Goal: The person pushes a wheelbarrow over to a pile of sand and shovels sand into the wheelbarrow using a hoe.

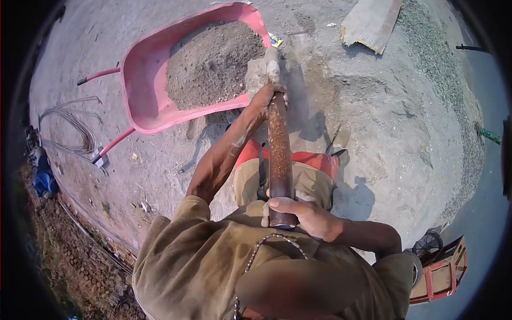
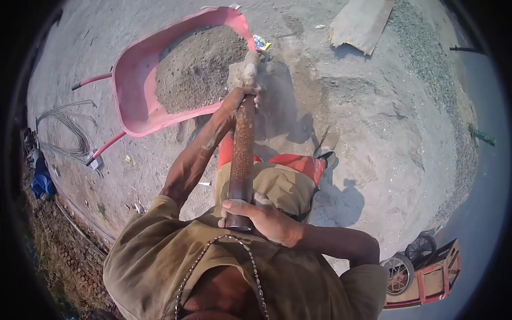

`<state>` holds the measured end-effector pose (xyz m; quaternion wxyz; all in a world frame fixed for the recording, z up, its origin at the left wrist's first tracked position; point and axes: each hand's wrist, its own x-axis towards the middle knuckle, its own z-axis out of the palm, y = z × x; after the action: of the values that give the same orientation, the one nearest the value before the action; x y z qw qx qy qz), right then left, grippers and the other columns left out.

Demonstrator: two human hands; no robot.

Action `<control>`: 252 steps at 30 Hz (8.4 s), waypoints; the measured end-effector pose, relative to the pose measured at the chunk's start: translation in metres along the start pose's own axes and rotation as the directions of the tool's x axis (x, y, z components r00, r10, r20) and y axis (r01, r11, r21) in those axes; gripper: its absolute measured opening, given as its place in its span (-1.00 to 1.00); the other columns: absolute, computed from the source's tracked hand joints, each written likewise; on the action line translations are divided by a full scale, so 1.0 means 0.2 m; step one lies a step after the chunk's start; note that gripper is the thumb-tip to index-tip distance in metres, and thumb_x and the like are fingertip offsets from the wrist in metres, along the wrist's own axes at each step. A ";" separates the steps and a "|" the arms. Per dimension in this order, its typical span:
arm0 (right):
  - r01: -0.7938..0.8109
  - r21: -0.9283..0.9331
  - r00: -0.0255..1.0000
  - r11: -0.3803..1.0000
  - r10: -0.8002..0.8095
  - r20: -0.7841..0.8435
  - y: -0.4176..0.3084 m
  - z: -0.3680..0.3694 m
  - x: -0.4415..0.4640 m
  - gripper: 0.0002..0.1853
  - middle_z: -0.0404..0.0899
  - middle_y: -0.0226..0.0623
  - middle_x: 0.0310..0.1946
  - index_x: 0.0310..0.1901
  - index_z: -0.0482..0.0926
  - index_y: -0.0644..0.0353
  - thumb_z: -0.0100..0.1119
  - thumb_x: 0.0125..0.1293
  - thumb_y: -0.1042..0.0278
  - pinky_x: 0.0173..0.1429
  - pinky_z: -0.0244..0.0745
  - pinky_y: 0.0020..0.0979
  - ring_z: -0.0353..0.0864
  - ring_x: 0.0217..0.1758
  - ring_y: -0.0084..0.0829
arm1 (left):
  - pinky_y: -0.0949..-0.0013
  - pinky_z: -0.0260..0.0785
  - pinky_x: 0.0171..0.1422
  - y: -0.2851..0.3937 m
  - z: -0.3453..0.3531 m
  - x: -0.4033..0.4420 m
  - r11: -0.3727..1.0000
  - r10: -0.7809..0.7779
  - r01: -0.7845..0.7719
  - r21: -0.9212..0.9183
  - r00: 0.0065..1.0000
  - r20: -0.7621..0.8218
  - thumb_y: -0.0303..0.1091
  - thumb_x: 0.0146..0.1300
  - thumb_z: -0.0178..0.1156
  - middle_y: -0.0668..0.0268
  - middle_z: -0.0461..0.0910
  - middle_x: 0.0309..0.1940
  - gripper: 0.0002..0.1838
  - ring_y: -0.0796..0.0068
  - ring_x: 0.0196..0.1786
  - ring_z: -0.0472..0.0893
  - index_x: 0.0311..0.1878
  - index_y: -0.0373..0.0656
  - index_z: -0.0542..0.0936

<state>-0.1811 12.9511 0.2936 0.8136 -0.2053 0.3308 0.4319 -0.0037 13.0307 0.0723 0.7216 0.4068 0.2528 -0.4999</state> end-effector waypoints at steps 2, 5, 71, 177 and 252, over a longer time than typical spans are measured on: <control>0.005 -0.067 0.997 0.998 0.001 0.081 0.02 -0.08 0.05 -0.58 0.47 -0.30 -0.33 -0.07 0.24 0.22 0.19 0.11 0.32 -0.11 0.43 -0.44 0.54 -0.22 -0.43 | 0.45 0.37 -0.55 0.16 0.04 -0.09 0.992 0.092 -0.098 -0.078 0.993 -0.080 -0.45 0.06 0.07 0.32 0.43 -0.64 -0.91 0.50 -0.66 0.44 -0.38 -0.23 0.38; 0.081 -0.161 0.971 0.984 -0.041 0.237 0.05 -0.30 0.24 -0.51 0.48 -0.28 -0.41 -0.10 0.26 0.23 0.29 -0.04 0.42 -0.31 0.45 -0.47 0.54 -0.38 -0.46 | 0.44 0.38 -0.57 0.29 -0.07 -0.10 0.951 0.291 -0.261 0.167 0.938 -0.187 -0.45 0.03 0.09 0.27 0.44 -0.66 -0.92 0.49 -0.65 0.46 -0.44 -0.22 0.39; -0.215 -0.387 0.858 0.897 -0.016 -0.514 -0.03 -0.38 -0.53 -0.57 0.47 -0.34 -0.44 -0.08 0.32 0.28 0.22 0.05 0.31 -0.44 0.37 -0.56 0.48 -0.48 -0.57 | 0.29 0.40 -0.57 -0.48 0.19 0.11 0.875 -0.070 0.005 -0.484 0.991 -0.117 -0.40 0.04 0.10 0.28 0.40 -0.62 -0.84 0.42 -0.63 0.45 -0.34 -0.22 0.36; -0.051 -0.982 0.877 -0.181 -0.478 0.043 -1.37 -0.22 2.33 -0.71 0.64 -0.24 -0.36 -0.18 0.62 0.12 0.15 0.11 0.17 -0.21 0.43 -0.47 0.59 -0.32 -0.53 | 0.27 0.36 -0.42 -0.28 -1.21 -1.02 0.098 -0.064 -0.889 -0.446 0.442 -0.895 -0.29 -0.07 0.08 0.31 0.40 -0.63 -0.88 0.36 -0.58 0.44 -0.47 -0.07 0.38; 0.389 -0.853 0.904 -0.350 0.326 0.278 -0.33 0.57 1.95 -0.73 0.58 -0.39 -0.57 -0.40 0.64 0.26 0.39 -0.09 0.24 -0.38 0.37 -0.52 0.48 -0.51 -0.61 | 0.28 0.30 -0.45 -1.33 -1.33 -1.31 -0.475 -0.374 -0.878 -0.055 0.258 -0.891 -0.19 -0.19 0.09 0.33 0.31 -0.68 -0.77 0.37 -0.62 0.36 -0.54 -0.05 0.27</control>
<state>0.0754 13.2067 0.0966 0.3451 -0.6920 -0.3633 0.5197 -0.3370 13.3435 0.0421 0.6202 -0.0935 0.5700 0.5308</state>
